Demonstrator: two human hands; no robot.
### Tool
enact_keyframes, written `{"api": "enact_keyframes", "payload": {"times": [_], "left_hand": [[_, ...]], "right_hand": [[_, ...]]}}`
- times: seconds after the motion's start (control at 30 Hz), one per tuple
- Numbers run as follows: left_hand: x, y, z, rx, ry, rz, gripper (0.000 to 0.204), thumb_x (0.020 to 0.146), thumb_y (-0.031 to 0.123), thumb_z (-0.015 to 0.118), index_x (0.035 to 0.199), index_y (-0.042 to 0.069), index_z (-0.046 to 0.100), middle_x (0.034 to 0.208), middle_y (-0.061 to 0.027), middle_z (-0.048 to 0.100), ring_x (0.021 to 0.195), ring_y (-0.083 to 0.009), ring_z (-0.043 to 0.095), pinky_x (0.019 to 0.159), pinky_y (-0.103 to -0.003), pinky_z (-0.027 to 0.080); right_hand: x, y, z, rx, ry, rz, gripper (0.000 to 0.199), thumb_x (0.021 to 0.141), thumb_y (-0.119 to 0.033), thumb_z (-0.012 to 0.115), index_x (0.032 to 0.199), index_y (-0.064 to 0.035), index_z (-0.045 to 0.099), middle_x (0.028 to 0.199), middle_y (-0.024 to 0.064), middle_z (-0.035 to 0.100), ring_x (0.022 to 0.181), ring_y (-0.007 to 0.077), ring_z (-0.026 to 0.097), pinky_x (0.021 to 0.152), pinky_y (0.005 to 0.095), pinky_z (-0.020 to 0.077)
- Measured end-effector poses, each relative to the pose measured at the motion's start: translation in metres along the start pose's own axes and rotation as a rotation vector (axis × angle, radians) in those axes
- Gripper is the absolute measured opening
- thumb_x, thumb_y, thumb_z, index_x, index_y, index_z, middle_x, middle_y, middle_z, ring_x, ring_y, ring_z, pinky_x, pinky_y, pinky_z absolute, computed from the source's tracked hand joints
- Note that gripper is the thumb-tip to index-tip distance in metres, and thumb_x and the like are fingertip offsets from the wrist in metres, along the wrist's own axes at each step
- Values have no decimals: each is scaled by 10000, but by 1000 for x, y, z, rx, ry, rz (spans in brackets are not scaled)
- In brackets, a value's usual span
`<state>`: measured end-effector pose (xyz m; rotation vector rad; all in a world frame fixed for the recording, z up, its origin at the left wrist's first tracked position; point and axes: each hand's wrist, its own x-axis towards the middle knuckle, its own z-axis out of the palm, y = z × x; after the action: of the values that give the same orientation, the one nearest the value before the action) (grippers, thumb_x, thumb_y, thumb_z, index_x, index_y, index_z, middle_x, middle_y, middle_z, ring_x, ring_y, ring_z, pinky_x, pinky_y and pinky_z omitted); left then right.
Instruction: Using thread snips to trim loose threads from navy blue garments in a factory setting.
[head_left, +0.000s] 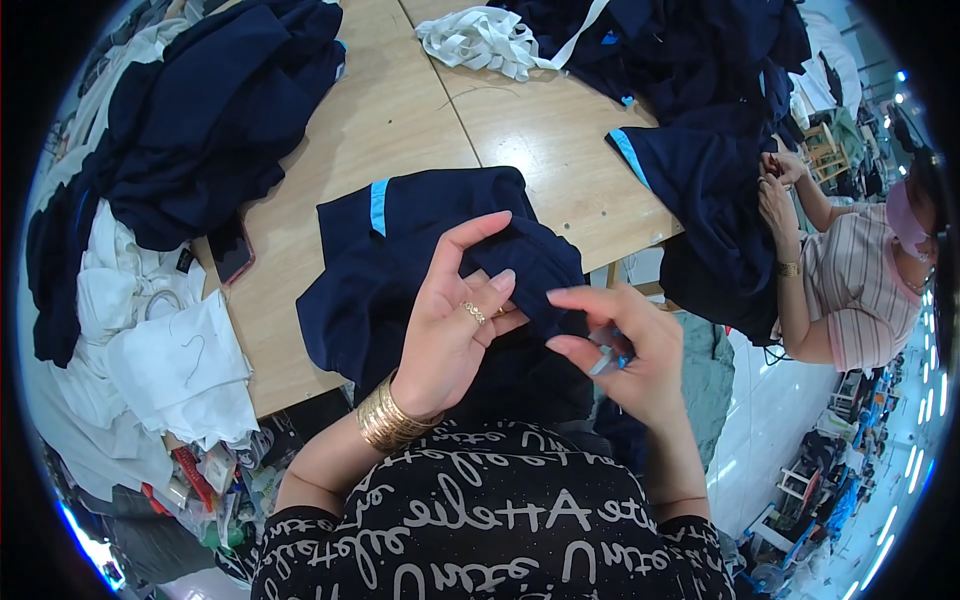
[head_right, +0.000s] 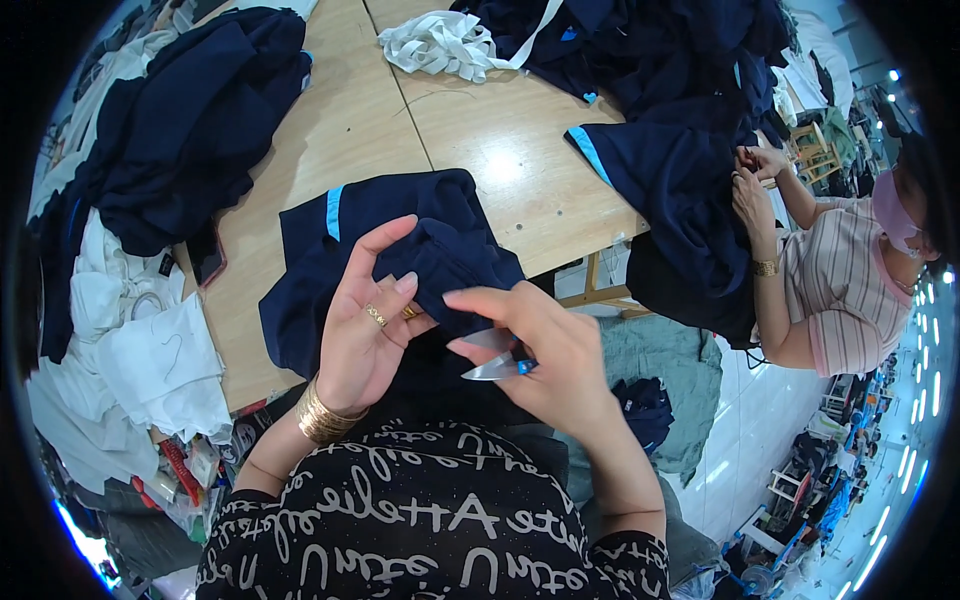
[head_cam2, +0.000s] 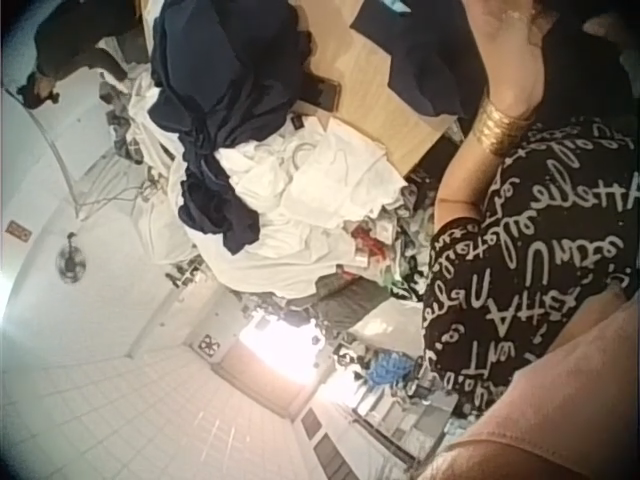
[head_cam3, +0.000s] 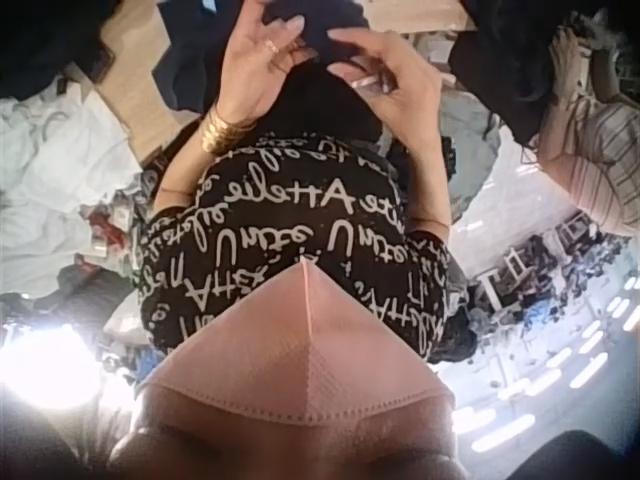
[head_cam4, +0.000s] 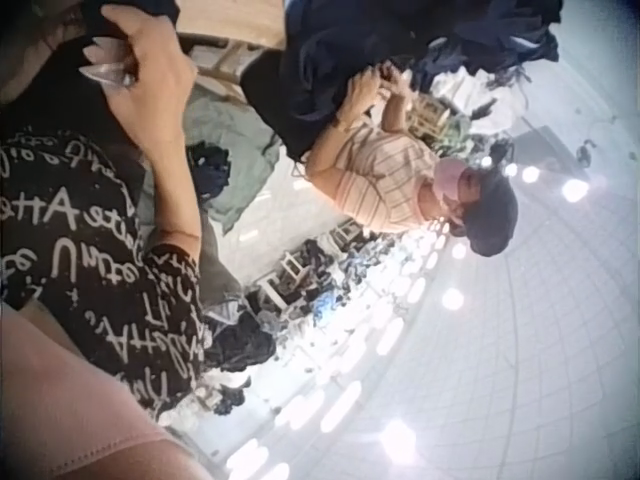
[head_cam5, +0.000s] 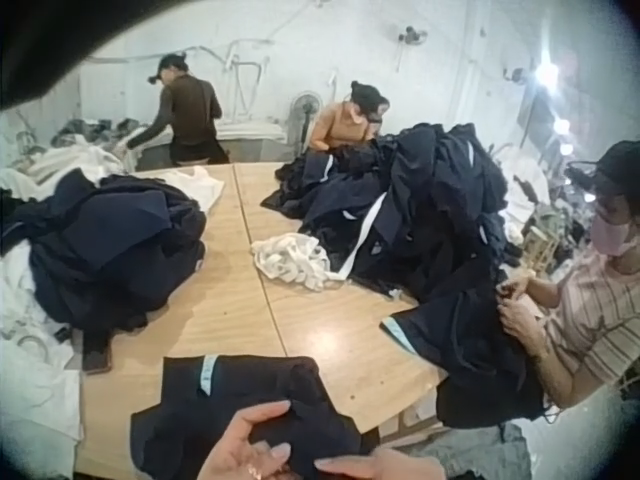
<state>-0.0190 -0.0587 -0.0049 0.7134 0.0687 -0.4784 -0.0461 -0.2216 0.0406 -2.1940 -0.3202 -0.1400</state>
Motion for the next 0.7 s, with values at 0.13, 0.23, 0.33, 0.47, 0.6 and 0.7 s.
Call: {"api": "enact_keyframes", "payload": {"times": [0.13, 0.23, 0.33, 0.47, 0.6, 0.7], "left_hand": [[-2, -2, -1, -4, -23, 0, 434, 890, 43, 468, 1288, 123, 313, 773, 7, 515, 794, -81, 547, 788, -293, 485], [0, -5, -6, 28, -36, 11, 440, 887, 31, 466, 1288, 126, 311, 729, 20, 471, 755, -68, 528, 772, -287, 492], [-1, -5, -8, 61, -34, 31, 444, 882, 11, 456, 1286, 124, 310, 735, 12, 480, 757, -70, 527, 782, -286, 492], [-2, -3, -4, 71, 0, 97, 454, 881, 0, 442, 1290, 132, 296, 845, -30, 534, 829, -91, 552, 816, -285, 482], [-2, -2, -7, 65, -3, 80, 462, 883, 4, 439, 1296, 142, 285, 977, -76, 561, 927, -118, 562, 821, -283, 475], [-5, 0, -2, 35, 22, 59, 472, 878, -4, 439, 1298, 147, 285, 946, -64, 555, 900, -112, 563, 818, -283, 476]], "right_hand": [[-1, 23, 22, -203, 110, -264, 301, 627, -23, 725, 915, -72, 652, 646, 45, 525, 534, 151, 522, 453, 242, 384], [-3, 28, 27, -206, 148, -298, 230, 640, 4, 703, 853, -57, 640, 686, 55, 560, 545, 159, 539, 451, 240, 388], [0, 17, 23, -73, 78, -106, 161, 671, 6, 675, 804, -48, 602, 714, 56, 580, 564, 165, 546, 487, 246, 404], [-4, 16, 4, 177, -420, -60, 143, 708, 26, 616, 834, -37, 596, 752, 53, 596, 623, 169, 586, 540, 260, 436], [-6, 3, -19, 148, -673, 103, 387, 647, -246, 760, 928, -42, 590, 790, 48, 605, 678, 158, 599, 597, 230, 470], [-8, -1, -12, -66, -206, 67, 378, 685, -278, 731, 934, -57, 551, 730, 49, 556, 626, 169, 542, 552, 269, 437]]}}
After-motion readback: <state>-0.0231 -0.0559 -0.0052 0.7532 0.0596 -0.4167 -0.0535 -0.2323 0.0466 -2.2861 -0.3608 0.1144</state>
